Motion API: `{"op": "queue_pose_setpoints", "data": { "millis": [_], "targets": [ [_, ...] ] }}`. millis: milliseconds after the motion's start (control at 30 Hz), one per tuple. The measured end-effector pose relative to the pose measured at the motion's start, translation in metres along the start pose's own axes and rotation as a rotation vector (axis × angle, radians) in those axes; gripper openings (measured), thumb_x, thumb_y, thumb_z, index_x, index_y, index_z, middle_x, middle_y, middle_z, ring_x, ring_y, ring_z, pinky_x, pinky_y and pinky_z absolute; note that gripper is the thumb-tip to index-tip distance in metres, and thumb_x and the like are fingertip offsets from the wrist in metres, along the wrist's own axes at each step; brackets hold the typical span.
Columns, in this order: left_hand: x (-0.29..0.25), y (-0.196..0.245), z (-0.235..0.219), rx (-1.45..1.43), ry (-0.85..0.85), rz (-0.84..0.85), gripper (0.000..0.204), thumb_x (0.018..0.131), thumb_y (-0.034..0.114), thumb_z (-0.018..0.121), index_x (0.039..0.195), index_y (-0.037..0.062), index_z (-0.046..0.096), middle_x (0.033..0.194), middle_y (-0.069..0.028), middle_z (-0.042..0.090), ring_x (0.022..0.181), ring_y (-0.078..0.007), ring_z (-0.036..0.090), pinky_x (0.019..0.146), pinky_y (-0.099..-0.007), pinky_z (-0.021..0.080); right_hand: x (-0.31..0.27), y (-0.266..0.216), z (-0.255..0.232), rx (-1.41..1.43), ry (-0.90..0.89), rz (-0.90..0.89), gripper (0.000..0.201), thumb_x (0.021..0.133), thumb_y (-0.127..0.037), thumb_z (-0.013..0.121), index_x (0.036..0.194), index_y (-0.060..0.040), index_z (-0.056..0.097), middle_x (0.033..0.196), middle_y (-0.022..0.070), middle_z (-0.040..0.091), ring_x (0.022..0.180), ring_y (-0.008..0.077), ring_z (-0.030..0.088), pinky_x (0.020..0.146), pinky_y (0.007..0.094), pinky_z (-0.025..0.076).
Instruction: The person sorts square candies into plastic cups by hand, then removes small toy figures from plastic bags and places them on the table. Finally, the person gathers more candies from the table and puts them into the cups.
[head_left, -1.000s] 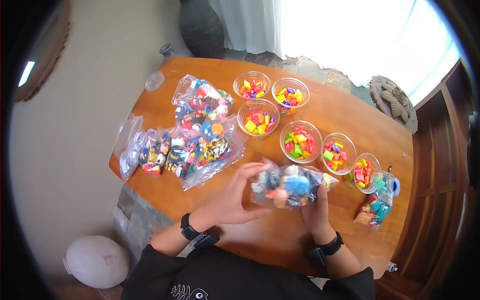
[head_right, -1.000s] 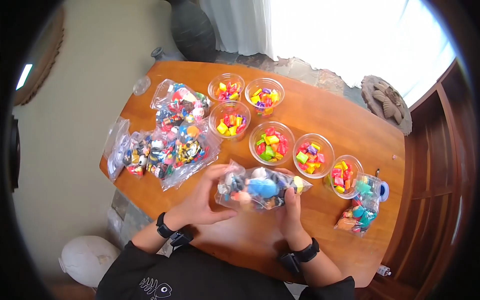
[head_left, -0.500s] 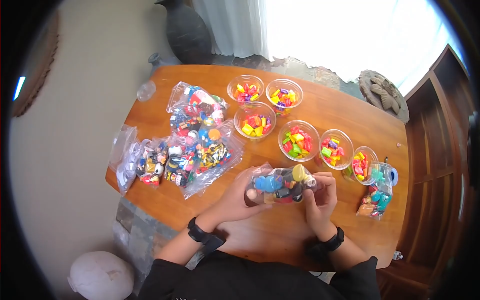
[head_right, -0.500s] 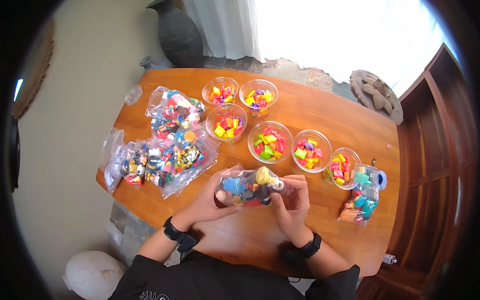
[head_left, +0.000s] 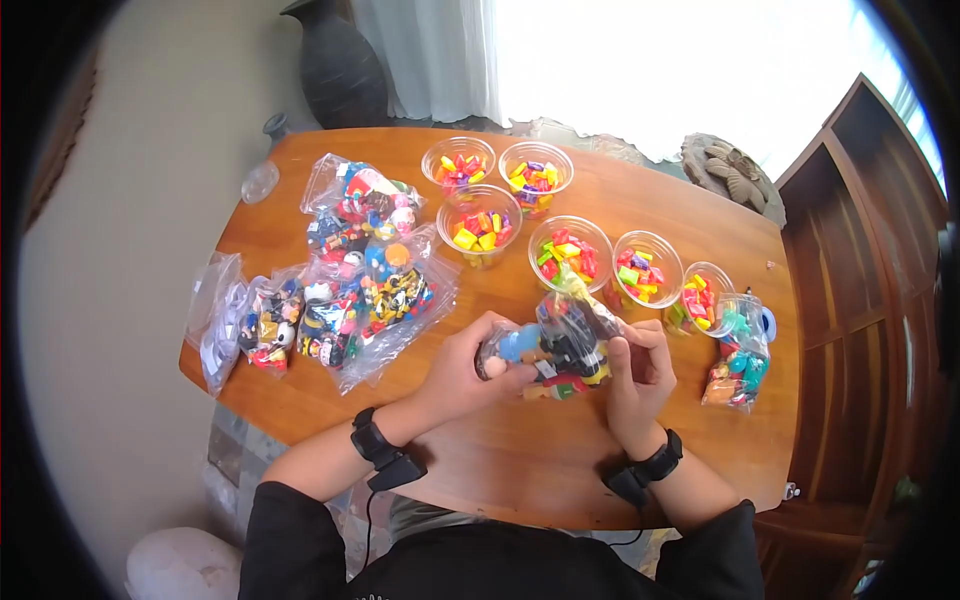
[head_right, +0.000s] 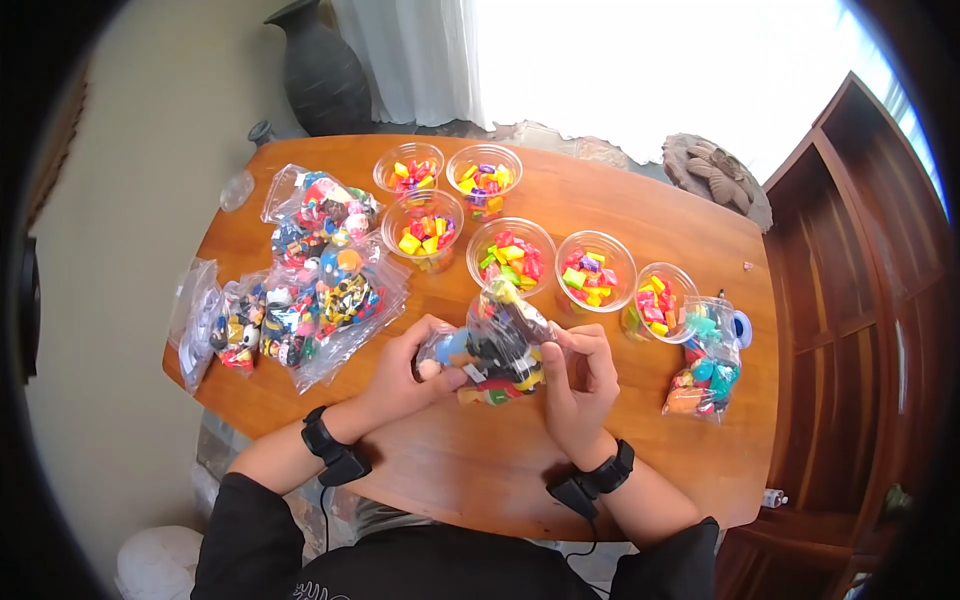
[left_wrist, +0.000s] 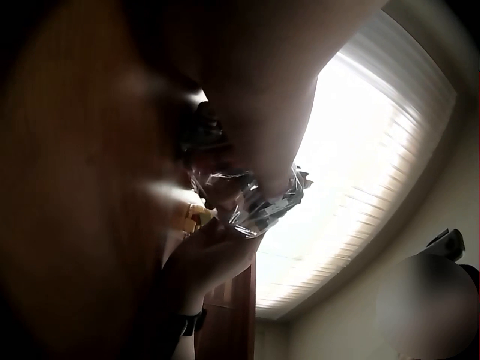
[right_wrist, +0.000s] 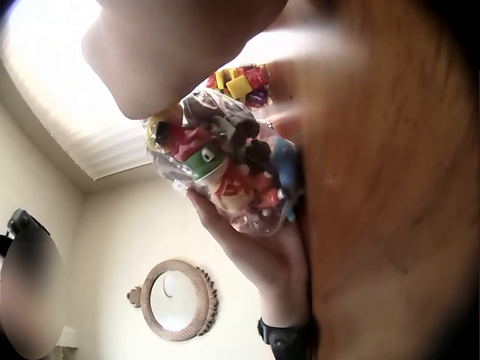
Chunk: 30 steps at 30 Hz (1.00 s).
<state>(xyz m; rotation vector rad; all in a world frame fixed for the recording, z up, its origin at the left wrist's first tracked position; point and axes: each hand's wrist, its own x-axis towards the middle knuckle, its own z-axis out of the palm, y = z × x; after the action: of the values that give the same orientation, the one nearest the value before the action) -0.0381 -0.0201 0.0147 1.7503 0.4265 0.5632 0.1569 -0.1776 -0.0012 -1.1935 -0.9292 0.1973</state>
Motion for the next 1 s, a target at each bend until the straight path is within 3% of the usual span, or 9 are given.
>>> {"op": "queue_pose_setpoints", "data": {
  "millis": [67, 300, 400, 467, 500, 567, 733, 900, 1000],
  "targets": [
    [0.003, 0.002, 0.002, -0.178, -0.071, -0.119, 0.041, 0.101, 0.031, 0.084, 0.123, 0.0026, 0.066, 0.094, -0.0049, 0.076, 0.081, -0.0087, 0.074, 0.076, -0.0267, 0.057, 0.003, -0.008, 0.004, -0.031, 0.015, -0.038, 0.012, 0.107, 0.002, 0.071, 0.118, 0.0029, 0.068, 0.112, 0.008, 0.064, 0.099, 0.0098, 0.061, 0.088, 0.0249, 0.049],
    [0.006, -0.046, -0.002, -0.158, -0.117, 0.016, 0.037, 0.11, 0.039, 0.071, 0.116, 0.0033, 0.064, 0.073, 0.0051, 0.06, 0.062, -0.004, 0.052, 0.062, -0.0227, 0.042, 0.012, -0.019, 0.003, 0.175, 0.012, 0.129, 0.008, 0.107, 0.003, 0.07, 0.115, 0.0038, 0.07, 0.11, 0.0055, 0.068, 0.094, 0.0077, 0.063, 0.084, 0.0232, 0.05],
    [0.01, -0.039, 0.006, -0.168, -0.026, 0.048, 0.034, 0.112, 0.037, 0.068, 0.115, 0.004, 0.063, 0.076, 0.0052, 0.056, 0.066, -0.0051, 0.048, 0.064, -0.0247, 0.041, 0.019, -0.035, 0.005, 0.039, -0.045, 0.037, 0.007, 0.106, 0.002, 0.072, 0.113, 0.0024, 0.071, 0.109, 0.0047, 0.069, 0.093, 0.0077, 0.064, 0.084, 0.0239, 0.051],
    [0.012, -0.035, 0.006, -0.099, 0.046, 0.152, 0.032, 0.115, 0.034, 0.062, 0.122, 0.003, 0.062, 0.09, 0.0011, 0.062, 0.08, -0.006, 0.055, 0.071, -0.0261, 0.046, 0.026, -0.047, 0.008, -0.056, -0.065, -0.027, 0.007, 0.106, 0.002, 0.073, 0.112, 0.002, 0.071, 0.109, 0.005, 0.069, 0.093, 0.0085, 0.064, 0.085, 0.0245, 0.051],
    [0.012, -0.031, 0.005, -0.103, 0.046, 0.154, 0.032, 0.115, 0.034, 0.062, 0.122, 0.003, 0.062, 0.09, 0.0011, 0.062, 0.08, -0.006, 0.055, 0.071, -0.0261, 0.046, 0.029, -0.052, 0.01, -0.144, -0.093, -0.09, 0.007, 0.105, 0.002, 0.073, 0.111, 0.0017, 0.071, 0.108, 0.0052, 0.069, 0.094, 0.0092, 0.064, 0.085, 0.0252, 0.052],
    [0.011, -0.021, 0.003, -0.187, 0.017, 0.1, 0.036, 0.118, 0.033, 0.054, 0.134, 0.0014, 0.061, 0.113, -0.0051, 0.067, 0.098, -0.0087, 0.062, 0.08, -0.0276, 0.052, 0.032, -0.06, 0.018, -0.128, -0.09, -0.105, 0.008, 0.103, 0.002, 0.076, 0.109, 0.001, 0.072, 0.105, 0.0058, 0.07, 0.093, 0.0116, 0.064, 0.086, 0.0263, 0.052],
    [0.006, -0.016, 0.0, -0.328, -0.069, 0.148, 0.04, 0.121, 0.03, 0.046, 0.146, 0.0008, 0.056, 0.131, -0.0098, 0.067, 0.116, -0.0136, 0.066, 0.093, -0.0288, 0.055, 0.053, -0.087, 0.03, -0.372, -0.244, -0.399, 0.014, 0.096, 0.005, 0.08, 0.106, 0.0002, 0.072, 0.102, 0.0101, 0.074, 0.091, 0.0175, 0.065, 0.081, 0.0301, 0.053],
    [0.006, -0.025, -0.002, -0.284, -0.151, 0.286, 0.048, 0.119, 0.034, 0.05, 0.153, 0.0013, 0.049, 0.14, -0.0129, 0.066, 0.13, -0.0196, 0.063, 0.109, -0.0363, 0.052, 0.056, -0.093, 0.036, -0.416, -0.278, -0.442, 0.014, 0.095, 0.006, 0.08, 0.104, -0.0007, 0.071, 0.102, 0.0099, 0.074, 0.09, 0.0183, 0.065, 0.079, 0.0311, 0.053],
    [0.005, -0.022, 0.0, -0.336, -0.145, 0.307, 0.055, 0.116, 0.037, 0.058, 0.156, 0.0014, 0.046, 0.144, -0.0149, 0.064, 0.135, -0.0217, 0.062, 0.116, -0.0386, 0.048, 0.052, -0.091, 0.04, -0.361, -0.287, -0.301, 0.012, 0.098, 0.005, 0.078, 0.105, -0.0004, 0.071, 0.102, 0.009, 0.072, 0.091, 0.0177, 0.065, 0.081, 0.0307, 0.053]
  ]
}}
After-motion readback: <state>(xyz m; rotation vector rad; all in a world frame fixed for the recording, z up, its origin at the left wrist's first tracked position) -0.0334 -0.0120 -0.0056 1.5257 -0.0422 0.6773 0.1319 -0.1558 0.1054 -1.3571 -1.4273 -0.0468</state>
